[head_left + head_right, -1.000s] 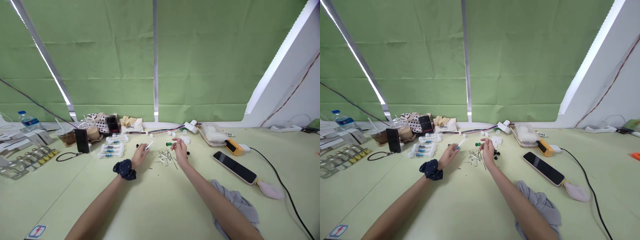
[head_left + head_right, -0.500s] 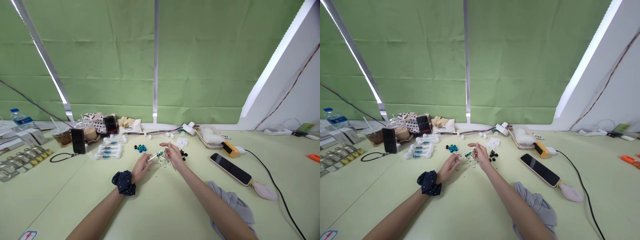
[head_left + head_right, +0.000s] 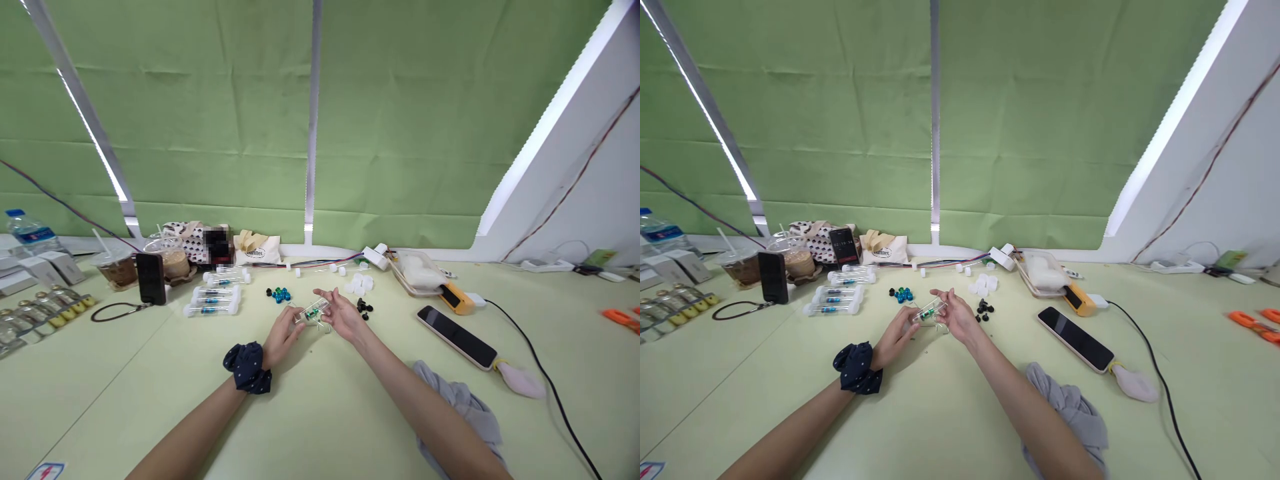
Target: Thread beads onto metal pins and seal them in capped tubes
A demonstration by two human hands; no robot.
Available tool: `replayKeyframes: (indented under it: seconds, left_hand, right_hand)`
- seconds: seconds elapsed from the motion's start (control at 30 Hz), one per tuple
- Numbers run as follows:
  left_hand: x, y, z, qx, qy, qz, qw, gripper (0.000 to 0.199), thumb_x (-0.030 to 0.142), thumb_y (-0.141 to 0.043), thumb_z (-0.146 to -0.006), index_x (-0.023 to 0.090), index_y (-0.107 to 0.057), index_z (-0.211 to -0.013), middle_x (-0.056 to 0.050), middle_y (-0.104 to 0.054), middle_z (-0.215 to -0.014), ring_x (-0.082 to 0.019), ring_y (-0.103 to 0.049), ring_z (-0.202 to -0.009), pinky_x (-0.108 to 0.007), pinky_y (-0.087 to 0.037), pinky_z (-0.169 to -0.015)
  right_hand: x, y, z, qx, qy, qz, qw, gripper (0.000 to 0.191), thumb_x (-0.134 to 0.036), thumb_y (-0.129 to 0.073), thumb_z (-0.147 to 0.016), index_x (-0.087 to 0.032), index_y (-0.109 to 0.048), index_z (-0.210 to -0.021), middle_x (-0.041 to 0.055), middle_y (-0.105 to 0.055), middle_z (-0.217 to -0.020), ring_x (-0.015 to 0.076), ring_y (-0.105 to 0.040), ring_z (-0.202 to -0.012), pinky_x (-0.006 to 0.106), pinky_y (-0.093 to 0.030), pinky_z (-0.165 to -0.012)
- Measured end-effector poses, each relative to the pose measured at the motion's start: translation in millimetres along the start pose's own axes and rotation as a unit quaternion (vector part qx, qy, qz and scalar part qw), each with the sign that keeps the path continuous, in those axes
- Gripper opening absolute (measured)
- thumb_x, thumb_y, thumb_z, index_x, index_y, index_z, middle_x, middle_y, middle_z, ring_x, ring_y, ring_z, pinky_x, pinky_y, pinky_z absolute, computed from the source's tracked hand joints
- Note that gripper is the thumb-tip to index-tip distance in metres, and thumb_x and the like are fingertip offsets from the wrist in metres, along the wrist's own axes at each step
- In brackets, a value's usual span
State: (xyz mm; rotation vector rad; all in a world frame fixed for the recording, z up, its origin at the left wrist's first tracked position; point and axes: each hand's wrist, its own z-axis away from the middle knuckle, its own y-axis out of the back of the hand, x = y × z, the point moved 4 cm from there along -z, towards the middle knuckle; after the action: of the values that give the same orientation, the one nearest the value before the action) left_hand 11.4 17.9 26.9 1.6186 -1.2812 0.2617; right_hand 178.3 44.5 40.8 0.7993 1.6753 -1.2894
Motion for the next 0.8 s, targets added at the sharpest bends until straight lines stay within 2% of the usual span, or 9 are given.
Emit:
replayKeyframes:
  seconds: [0.13, 0.27, 0.37, 0.53, 0.67, 0.8]
  left_hand:
    - [0.3, 1.3, -0.5, 0.006, -0.001, 0.006, 1.000, 0.033, 0.038, -0.040, -0.089, 0.019, -0.051, -0.113, -0.008, -0.053, -0.098, -0.020, -0.050, -0.089, -0.037, -0.040, -0.085]
    - [-0.9, 2.8, -1.4, 0.017, -0.002, 0.009, 1.000, 0.032, 0.038, -0.040, -0.089, 0.019, -0.051, -0.113, -0.008, -0.053, -0.096, -0.020, -0.050, -0.087, -0.037, -0.041, -0.083]
    - [-1.5, 2.8, -1.5, 0.014, -0.003, 0.002, 1.000, 0.031, 0.037, -0.040, -0.089, 0.019, -0.052, -0.112, -0.007, -0.053, -0.095, -0.020, -0.050, -0.087, -0.037, -0.041, -0.083]
    - [-2.1, 1.4, -1.0, 0.009, 0.002, -0.007, 1.000, 0.033, 0.038, -0.040, -0.089, 0.018, -0.051, -0.113, -0.008, -0.053, -0.096, -0.021, -0.051, -0.088, -0.037, -0.042, -0.083]
    - [-3.0, 1.3, -1.7, 0.003, 0.003, -0.005, 1.000, 0.033, 0.038, -0.039, -0.089, 0.020, -0.050, -0.115, -0.008, -0.053, -0.099, -0.022, -0.050, -0.090, -0.039, -0.042, -0.085]
    - [-4.7, 3.0, -2.0, 0.007, 0.001, 0.008, 1.000, 0.032, 0.037, -0.040, -0.089, 0.020, -0.049, -0.115, -0.009, -0.053, -0.102, -0.021, -0.051, -0.091, -0.039, -0.041, -0.087]
  right_hand:
    - [-1.7, -2.4, 0.7, -0.004, 0.018, -0.024, 1.000, 0.044, -0.061, -0.048, -0.078, -0.019, -0.047, -0.066, 0.0071, -0.060, -0.103, 0.0075, -0.039, -0.050, 0.022, -0.034, -0.042]
    - [-4.6, -4.2, 1.0, 0.010, 0.025, 0.008, 1.000, 0.042, -0.061, -0.044, -0.080, -0.020, -0.047, -0.070, 0.0065, -0.056, -0.115, 0.0085, -0.042, -0.054, 0.022, -0.034, -0.043]
    - [-4.1, -3.8, 0.2, 0.014, 0.016, 0.029, 0.999, 0.045, -0.062, -0.044, -0.079, -0.019, -0.044, -0.066, 0.0078, -0.055, -0.117, 0.0086, -0.041, -0.054, 0.022, -0.034, -0.043]
    - [-1.1, -4.1, 0.2, -0.019, -0.009, 0.025, 0.999, 0.044, -0.060, -0.049, -0.077, -0.018, -0.044, -0.063, 0.0086, -0.057, -0.112, 0.0085, -0.040, -0.054, 0.022, -0.034, -0.044]
    - [-4.1, -4.0, 0.3, -0.017, -0.025, 0.032, 0.999, 0.047, -0.064, -0.036, -0.081, -0.020, -0.051, -0.076, 0.0086, -0.061, -0.102, 0.0118, -0.044, -0.057, 0.023, -0.035, -0.045]
    - [-1.1, 2.0, -4.7, -0.005, -0.013, 0.027, 1.000, 0.048, -0.062, -0.029, -0.084, -0.022, -0.054, -0.095, 0.0085, -0.060, -0.103, 0.0133, -0.049, -0.059, 0.024, -0.037, -0.047]
